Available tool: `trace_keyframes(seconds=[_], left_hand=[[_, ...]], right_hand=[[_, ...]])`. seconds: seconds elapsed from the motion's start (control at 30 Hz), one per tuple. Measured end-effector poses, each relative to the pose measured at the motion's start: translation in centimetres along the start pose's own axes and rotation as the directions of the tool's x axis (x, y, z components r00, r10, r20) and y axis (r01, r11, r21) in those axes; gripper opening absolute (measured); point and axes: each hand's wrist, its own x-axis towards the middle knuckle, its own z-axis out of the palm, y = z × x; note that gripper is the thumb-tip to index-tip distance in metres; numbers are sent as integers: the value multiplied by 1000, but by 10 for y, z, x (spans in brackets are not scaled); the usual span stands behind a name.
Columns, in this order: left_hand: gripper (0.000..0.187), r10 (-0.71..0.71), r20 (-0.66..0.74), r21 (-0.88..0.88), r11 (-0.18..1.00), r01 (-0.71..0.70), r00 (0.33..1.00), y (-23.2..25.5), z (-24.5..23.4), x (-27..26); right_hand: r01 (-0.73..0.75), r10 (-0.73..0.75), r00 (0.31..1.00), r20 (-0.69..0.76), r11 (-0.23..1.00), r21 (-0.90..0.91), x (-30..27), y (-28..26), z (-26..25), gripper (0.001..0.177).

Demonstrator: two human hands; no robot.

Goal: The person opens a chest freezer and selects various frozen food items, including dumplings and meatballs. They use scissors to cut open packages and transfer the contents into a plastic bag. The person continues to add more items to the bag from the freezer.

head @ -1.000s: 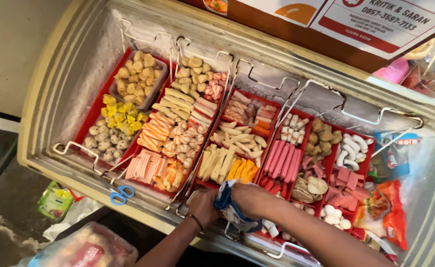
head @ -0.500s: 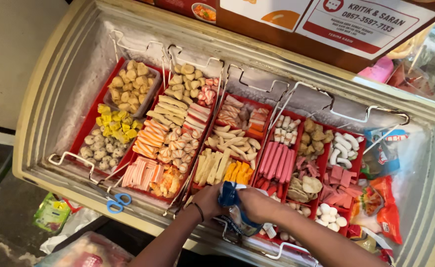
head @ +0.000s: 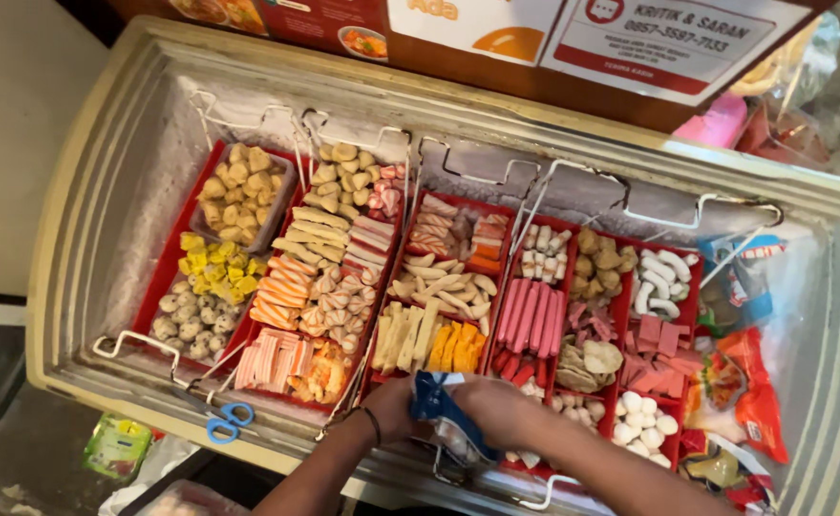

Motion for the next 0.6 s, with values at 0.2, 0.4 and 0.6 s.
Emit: trace_keyframes(seconds=[0.2, 0.4, 0.6], left_hand=[[42, 105, -90, -47, 993, -109, 990, -16, -1, 9], [43, 30, -70, -84, 996, -36, 997, -11, 1, 6], [41, -15, -112, 0, 1000, 15, 994, 6, -6, -1]], right_hand=[[41, -14, 840, -543, 998, 37, -10, 20, -85, 22], [-456, 485, 544, -685, 856, 244, 32, 104, -135, 28], [-411, 164, 543, -824, 907, -90, 89, 176, -135, 22]])
